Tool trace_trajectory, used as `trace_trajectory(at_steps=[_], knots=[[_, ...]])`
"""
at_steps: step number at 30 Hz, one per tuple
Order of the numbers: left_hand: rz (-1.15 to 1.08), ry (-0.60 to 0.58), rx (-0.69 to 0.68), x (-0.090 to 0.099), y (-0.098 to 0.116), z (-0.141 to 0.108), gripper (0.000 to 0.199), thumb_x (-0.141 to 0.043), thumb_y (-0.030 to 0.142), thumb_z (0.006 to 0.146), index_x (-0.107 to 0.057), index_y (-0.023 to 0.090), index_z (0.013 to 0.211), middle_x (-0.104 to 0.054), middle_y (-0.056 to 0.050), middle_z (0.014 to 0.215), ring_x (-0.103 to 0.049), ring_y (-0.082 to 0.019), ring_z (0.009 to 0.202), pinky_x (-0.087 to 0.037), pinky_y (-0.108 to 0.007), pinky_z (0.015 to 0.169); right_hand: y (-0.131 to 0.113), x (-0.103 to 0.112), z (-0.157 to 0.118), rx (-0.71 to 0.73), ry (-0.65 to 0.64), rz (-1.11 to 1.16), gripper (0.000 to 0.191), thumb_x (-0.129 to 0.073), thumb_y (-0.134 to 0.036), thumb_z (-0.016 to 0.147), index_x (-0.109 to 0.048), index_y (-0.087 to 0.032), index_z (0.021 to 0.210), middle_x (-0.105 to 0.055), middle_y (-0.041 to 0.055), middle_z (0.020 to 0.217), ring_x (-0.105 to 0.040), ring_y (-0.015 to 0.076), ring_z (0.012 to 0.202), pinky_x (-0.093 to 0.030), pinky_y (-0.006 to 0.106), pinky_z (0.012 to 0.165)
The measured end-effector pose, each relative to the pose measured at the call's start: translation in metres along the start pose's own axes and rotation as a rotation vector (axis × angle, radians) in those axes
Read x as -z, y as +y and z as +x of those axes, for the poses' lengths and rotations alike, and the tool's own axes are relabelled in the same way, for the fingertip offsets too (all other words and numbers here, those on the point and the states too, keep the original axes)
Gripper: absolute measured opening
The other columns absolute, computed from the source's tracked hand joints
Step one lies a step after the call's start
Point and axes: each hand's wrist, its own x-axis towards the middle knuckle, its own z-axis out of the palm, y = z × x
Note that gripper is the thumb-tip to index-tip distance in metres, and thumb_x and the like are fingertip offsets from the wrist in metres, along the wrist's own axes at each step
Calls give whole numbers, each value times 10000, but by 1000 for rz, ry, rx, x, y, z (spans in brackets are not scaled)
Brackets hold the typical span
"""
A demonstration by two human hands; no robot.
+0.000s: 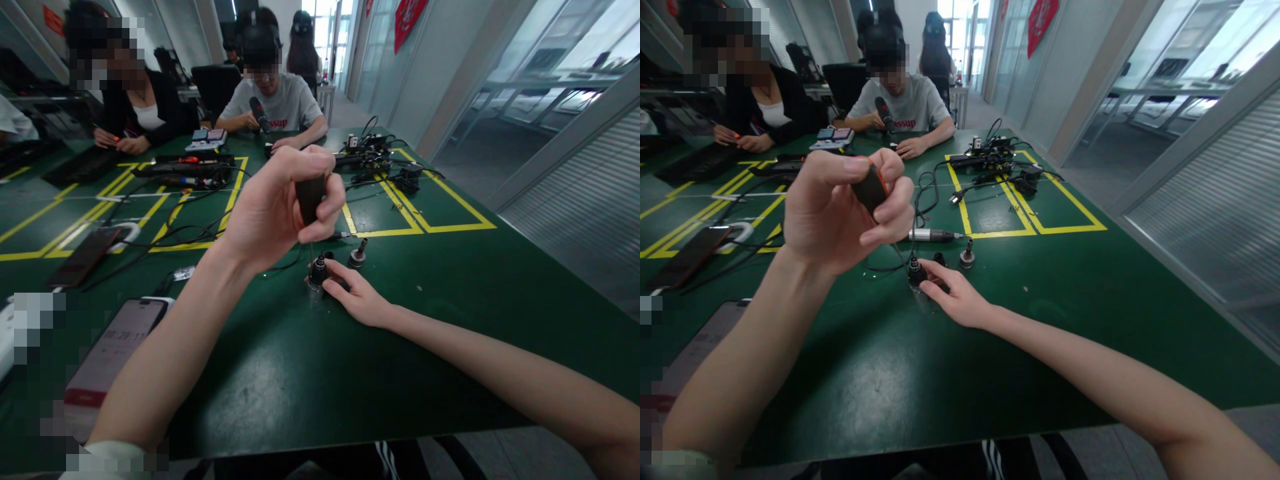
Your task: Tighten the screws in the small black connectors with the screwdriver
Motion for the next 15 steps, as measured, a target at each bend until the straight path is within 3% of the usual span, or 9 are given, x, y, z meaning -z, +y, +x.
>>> trace_trajectory(at_steps=[2,5,9,13,15], knots=[[-3,-32,-12,1,0,0,302,-380,237,979,-487,186,701,-404,27,484,-301,-56,348,-226,-197,414,0,0,0,6,-2,-11,486,-523,-432,1073,-570,-176,1483,-757,121,1179,-726,254,1031,-586,417,967],[30,-48,-47,4,0,0,369,-399,346,998,-575,160,733,-337,41,452,-250,-66,370,-224,-215,420,0,1,0,24,-8,-26,479,-515,-432,1080,-568,-180,1484,-756,116,1176,-719,243,1016,-585,406,954],[46,-42,-28,7,-2,2,497,-396,455,1027,-617,133,719,-410,17,498,-374,-84,430,-351,-221,467,1,1,0,21,-4,-20,478,-517,-432,1081,-568,-175,1481,-749,131,1244,-721,253,1078,-574,416,991],[14,42,-53,5,-3,3,384,-374,297,1036,-575,147,744,-532,2,595,-536,-93,515,-459,-208,543,1,0,0,16,-2,-13,482,-520,-429,1077,-568,-169,1479,-747,140,1268,-723,260,1100,-570,421,1001],[22,40,-54,3,-3,2,322,-384,231,1014,-516,164,727,-568,3,623,-567,-91,501,-456,-202,529,1,0,0,18,-3,-9,479,-519,-426,1077,-567,-169,1479,-748,138,1260,-724,257,1096,-572,419,999]])
